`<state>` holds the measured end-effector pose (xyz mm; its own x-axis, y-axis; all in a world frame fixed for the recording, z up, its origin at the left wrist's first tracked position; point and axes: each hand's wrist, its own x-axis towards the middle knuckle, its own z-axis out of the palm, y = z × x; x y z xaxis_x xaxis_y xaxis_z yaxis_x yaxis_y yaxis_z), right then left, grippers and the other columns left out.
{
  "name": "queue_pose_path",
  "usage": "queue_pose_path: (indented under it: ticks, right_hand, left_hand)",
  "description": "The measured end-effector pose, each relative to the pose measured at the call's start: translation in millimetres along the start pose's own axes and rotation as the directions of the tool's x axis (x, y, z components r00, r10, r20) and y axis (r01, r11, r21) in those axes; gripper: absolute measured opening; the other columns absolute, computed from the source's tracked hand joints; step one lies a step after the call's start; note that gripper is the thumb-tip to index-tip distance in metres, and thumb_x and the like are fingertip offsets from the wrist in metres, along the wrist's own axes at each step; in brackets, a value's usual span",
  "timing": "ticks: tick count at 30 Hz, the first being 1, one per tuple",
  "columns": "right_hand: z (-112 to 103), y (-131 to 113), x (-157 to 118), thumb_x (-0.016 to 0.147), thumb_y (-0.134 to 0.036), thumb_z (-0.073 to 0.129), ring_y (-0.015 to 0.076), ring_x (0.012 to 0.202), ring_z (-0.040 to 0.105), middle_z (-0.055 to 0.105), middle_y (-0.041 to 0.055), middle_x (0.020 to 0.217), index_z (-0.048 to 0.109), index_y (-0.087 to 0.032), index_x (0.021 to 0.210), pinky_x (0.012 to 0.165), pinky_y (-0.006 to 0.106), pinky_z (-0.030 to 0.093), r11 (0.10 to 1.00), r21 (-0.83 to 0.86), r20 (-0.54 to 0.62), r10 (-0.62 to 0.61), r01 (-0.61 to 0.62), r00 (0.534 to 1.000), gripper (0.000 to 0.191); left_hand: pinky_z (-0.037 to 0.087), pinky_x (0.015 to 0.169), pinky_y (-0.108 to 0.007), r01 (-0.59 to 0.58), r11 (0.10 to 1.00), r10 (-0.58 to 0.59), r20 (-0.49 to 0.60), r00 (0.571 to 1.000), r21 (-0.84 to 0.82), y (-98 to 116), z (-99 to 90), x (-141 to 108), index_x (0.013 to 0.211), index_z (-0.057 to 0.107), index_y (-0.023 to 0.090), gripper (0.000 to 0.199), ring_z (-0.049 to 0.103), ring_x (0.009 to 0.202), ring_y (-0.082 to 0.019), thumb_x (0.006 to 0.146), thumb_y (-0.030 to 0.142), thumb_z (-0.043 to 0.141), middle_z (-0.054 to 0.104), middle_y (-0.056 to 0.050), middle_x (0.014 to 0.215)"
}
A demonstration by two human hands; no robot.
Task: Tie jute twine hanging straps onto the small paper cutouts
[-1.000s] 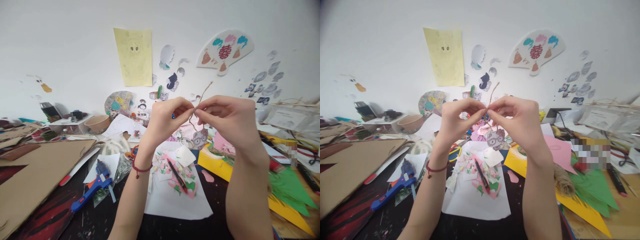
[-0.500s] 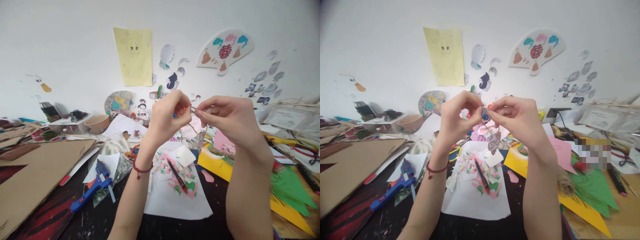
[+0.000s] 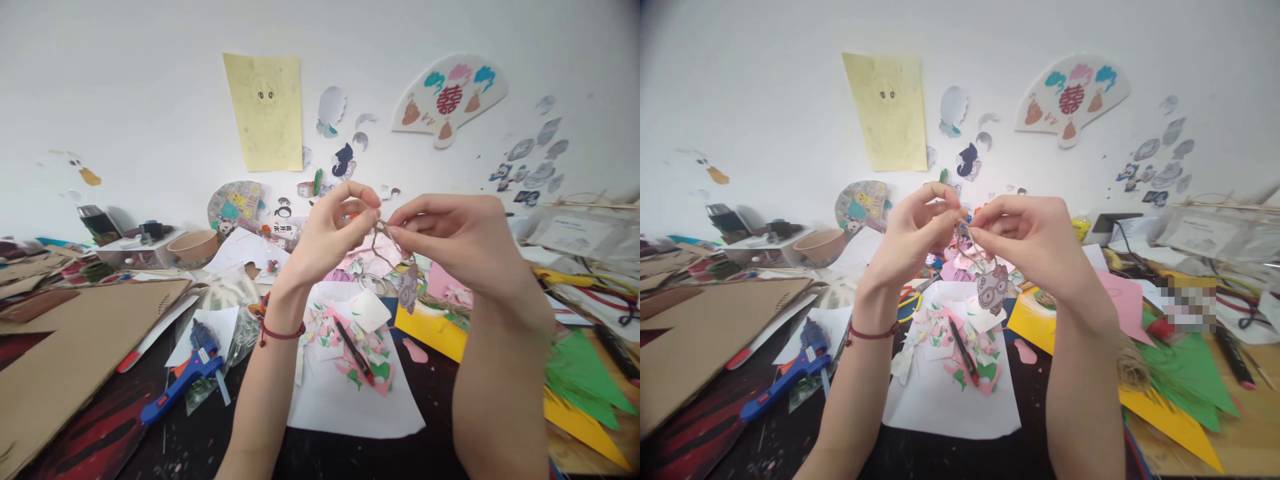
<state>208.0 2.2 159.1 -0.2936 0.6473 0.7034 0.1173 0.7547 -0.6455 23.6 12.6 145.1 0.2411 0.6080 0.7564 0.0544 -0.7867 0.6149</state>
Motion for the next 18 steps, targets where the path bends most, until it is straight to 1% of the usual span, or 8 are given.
queue_pose_path:
  ticks: [3, 6, 10, 12, 15, 16, 17, 18]
  right_hand:
    - [0.9, 1.9, 0.3, 0.078, -0.021, 0.079, 0.0118, 0.052, 0.057, 0.065, -0.0008, 0.060, 0.076, -0.021, 0.078, 0.047, 0.027, 0.045, 1.000, -0.003, 0.017, 0.013, -0.013, 1.000, 0.004]
    - [1.7, 2.9, 0.4, 0.079, -0.021, 0.079, 0.0120, 0.052, 0.057, 0.064, -0.0012, 0.059, 0.075, -0.021, 0.078, 0.047, 0.027, 0.047, 1.000, -0.001, 0.035, 0.024, -0.024, 0.999, 0.004]
    - [1.7, 3.4, 0.3, 0.079, -0.026, 0.080, 0.0128, 0.052, 0.058, 0.063, -0.0015, 0.059, 0.075, -0.022, 0.077, 0.047, 0.028, 0.047, 1.000, -0.018, 0.044, 0.006, -0.005, 0.999, 0.006]
    - [1.3, 3.6, 0.4, 0.078, -0.029, 0.081, 0.0132, 0.052, 0.057, 0.062, -0.0015, 0.057, 0.074, -0.022, 0.077, 0.046, 0.028, 0.046, 1.000, -0.030, 0.045, 0.006, -0.005, 0.999, 0.010]
    - [0.8, 3.7, 0.7, 0.077, -0.032, 0.082, 0.0129, 0.051, 0.056, 0.062, -0.0013, 0.057, 0.074, -0.022, 0.077, 0.044, 0.028, 0.045, 0.998, -0.055, 0.051, 0.011, -0.008, 0.999, 0.012]
    - [0.7, 3.8, 0.7, 0.077, -0.031, 0.082, 0.0127, 0.051, 0.055, 0.062, -0.0012, 0.058, 0.074, -0.022, 0.077, 0.044, 0.028, 0.045, 0.998, -0.064, 0.052, 0.012, -0.008, 0.999, 0.012]
    - [0.6, 3.9, 0.7, 0.077, -0.030, 0.081, 0.0127, 0.051, 0.055, 0.062, -0.0013, 0.058, 0.074, -0.022, 0.077, 0.044, 0.028, 0.045, 0.998, -0.070, 0.047, 0.011, -0.007, 0.999, 0.011]
    - [0.7, 4.0, 0.7, 0.078, -0.029, 0.081, 0.0125, 0.051, 0.054, 0.062, -0.0015, 0.058, 0.074, -0.022, 0.077, 0.044, 0.028, 0.045, 0.997, -0.073, 0.034, 0.006, -0.004, 0.999, 0.010]
  left_hand:
    - [0.031, 0.040, -0.021, -0.038, 0.997, 0.038, 0.000, 0.999, 0.067, 1.6, 0.5, -1.5, 0.099, 0.054, 0.022, 0.004, 0.036, 0.048, -0.003, 0.097, 0.019, 0.055, 0.057, 0.001, 0.082]
    - [0.037, 0.046, -0.022, -0.129, 0.976, 0.128, 0.015, 0.992, 0.173, 2.6, -0.1, -3.1, 0.104, 0.054, 0.023, 0.006, 0.043, 0.054, -0.006, 0.100, 0.021, 0.052, 0.059, -0.001, 0.086]
    - [0.042, 0.059, -0.024, -0.225, 0.884, 0.237, 0.023, 0.971, 0.410, 6.6, 0.0, -4.9, 0.106, 0.055, 0.024, 0.012, 0.055, 0.069, -0.011, 0.100, 0.016, 0.047, 0.064, -0.002, 0.091]
    - [0.037, 0.058, -0.025, -0.243, 0.748, 0.285, 0.032, 0.958, 0.618, 10.9, 1.3, -6.1, 0.101, 0.057, 0.023, 0.017, 0.056, 0.071, -0.012, 0.098, 0.011, 0.047, 0.066, -0.002, 0.092]
    - [0.026, 0.055, -0.028, -0.262, 0.448, 0.383, 0.082, 0.920, 0.855, 17.0, 3.3, -8.1, 0.091, 0.061, 0.021, 0.021, 0.049, 0.063, -0.011, 0.095, 0.006, 0.047, 0.064, -0.002, 0.089]
    - [0.024, 0.055, -0.029, -0.269, 0.383, 0.403, 0.102, 0.909, 0.884, 18.1, 3.6, -8.6, 0.088, 0.062, 0.020, 0.022, 0.046, 0.060, -0.010, 0.094, 0.005, 0.047, 0.063, -0.003, 0.088]
    - [0.024, 0.055, -0.030, -0.276, 0.351, 0.413, 0.116, 0.903, 0.895, 18.7, 3.6, -8.9, 0.087, 0.062, 0.020, 0.023, 0.045, 0.059, -0.010, 0.095, 0.005, 0.046, 0.062, -0.003, 0.087]
    - [0.025, 0.056, -0.030, -0.284, 0.350, 0.415, 0.124, 0.901, 0.893, 18.6, 3.2, -9.1, 0.088, 0.062, 0.020, 0.023, 0.045, 0.060, -0.010, 0.095, 0.006, 0.045, 0.062, -0.003, 0.087]
